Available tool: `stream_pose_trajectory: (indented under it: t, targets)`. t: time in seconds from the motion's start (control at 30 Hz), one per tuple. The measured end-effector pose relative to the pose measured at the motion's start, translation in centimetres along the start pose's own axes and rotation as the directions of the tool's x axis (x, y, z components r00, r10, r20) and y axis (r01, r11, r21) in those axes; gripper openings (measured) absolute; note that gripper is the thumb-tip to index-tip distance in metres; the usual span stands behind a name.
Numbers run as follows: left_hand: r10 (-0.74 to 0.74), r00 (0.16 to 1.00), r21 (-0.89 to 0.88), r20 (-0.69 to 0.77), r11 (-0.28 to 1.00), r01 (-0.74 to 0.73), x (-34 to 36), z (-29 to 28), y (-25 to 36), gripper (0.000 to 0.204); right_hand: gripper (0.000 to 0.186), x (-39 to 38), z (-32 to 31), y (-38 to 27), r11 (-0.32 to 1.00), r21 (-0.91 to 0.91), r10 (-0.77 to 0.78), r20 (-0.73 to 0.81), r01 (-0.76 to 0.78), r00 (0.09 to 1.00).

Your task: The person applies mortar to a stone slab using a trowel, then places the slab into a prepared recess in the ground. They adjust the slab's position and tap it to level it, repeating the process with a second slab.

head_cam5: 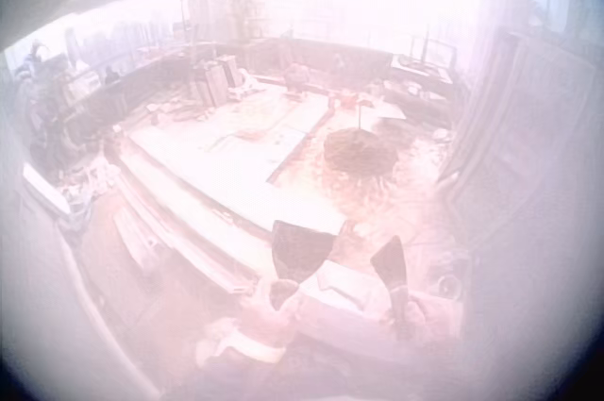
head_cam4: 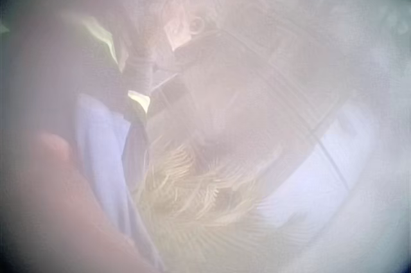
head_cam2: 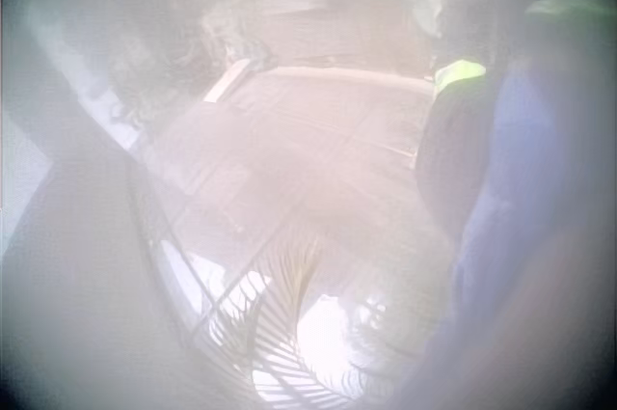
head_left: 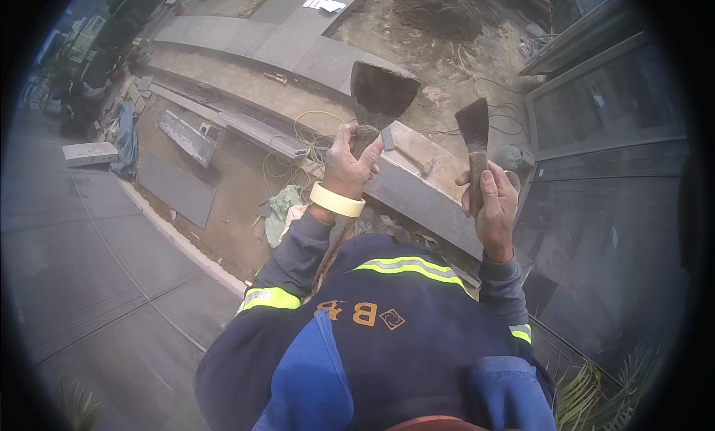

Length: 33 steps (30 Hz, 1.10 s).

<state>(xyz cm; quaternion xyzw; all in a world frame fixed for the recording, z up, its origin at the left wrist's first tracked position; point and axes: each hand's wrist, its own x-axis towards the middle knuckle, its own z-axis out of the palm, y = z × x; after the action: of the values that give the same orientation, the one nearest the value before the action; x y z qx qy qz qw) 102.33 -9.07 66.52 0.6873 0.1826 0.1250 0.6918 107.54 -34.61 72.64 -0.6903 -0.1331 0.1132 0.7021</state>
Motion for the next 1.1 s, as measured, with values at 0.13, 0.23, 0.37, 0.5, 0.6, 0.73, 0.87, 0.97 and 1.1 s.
stream_pose_trajectory:
  t: [0.13, 0.23, 0.37, 0.5, 0.6, 0.73, 0.87, 0.97, 1.1]
  targets:
    - [0.204, 0.979, 0.014, 0.006, 0.979, -0.204, -0.2, 2.0, -0.8, 0.031, 0.038, -1.3, 2.1, -0.8, 0.992, 0.073, 0.099, 0.072, -0.104, 0.992]
    - [0.217, 0.973, 0.109, 0.084, 0.968, -0.226, -1.1, 2.3, 0.5, 0.033, 0.037, -0.9, 1.4, -0.6, 0.989, 0.085, 0.116, 0.052, -0.12, 0.992]
    - [0.283, 0.935, 0.146, 0.215, 0.937, -0.317, -1.6, 2.4, 2.5, 0.044, 0.036, -0.6, -1.1, -0.9, 0.982, 0.063, 0.172, 0.083, -0.177, 0.982]
    - [0.405, 0.853, 0.239, 0.328, 0.838, -0.49, -1.3, 2.0, 1.4, 0.047, 0.039, -0.5, -1.2, -2.0, 0.992, -0.072, 0.115, 0.098, -0.108, 0.989]
    - [0.415, 0.831, 0.329, 0.369, 0.778, -0.535, -1.0, 2.1, 0.6, 0.048, 0.038, -0.4, -1.9, -2.1, 0.987, -0.141, 0.089, 0.118, -0.072, 0.989]
    - [0.352, 0.828, 0.409, 0.437, 0.742, -0.532, -0.8, 1.7, 0.6, 0.05, 0.036, 0.2, -2.9, -1.9, 0.98, -0.194, 0.075, 0.124, -0.05, 0.989]
    - [0.261, 0.896, 0.353, 0.36, 0.85, -0.39, -1.3, 2.4, 0.3, 0.046, 0.035, -0.9, -4.7, -0.8, 0.961, -0.251, 0.156, 0.138, -0.117, 0.978]
    - [0.262, 0.908, 0.268, 0.328, 0.895, -0.355, -1.4, 3.4, 1.1, 0.044, 0.032, -2.2, -4.2, 0.9, 0.959, -0.208, 0.216, 0.096, -0.192, 0.972]
    - [0.321, 0.904, 0.282, 0.283, 0.873, -0.398, -1.5, 4.8, 1.2, 0.049, 0.037, -2.9, -2.1, 2.0, 0.965, -0.039, 0.26, 0.081, -0.258, 0.962]
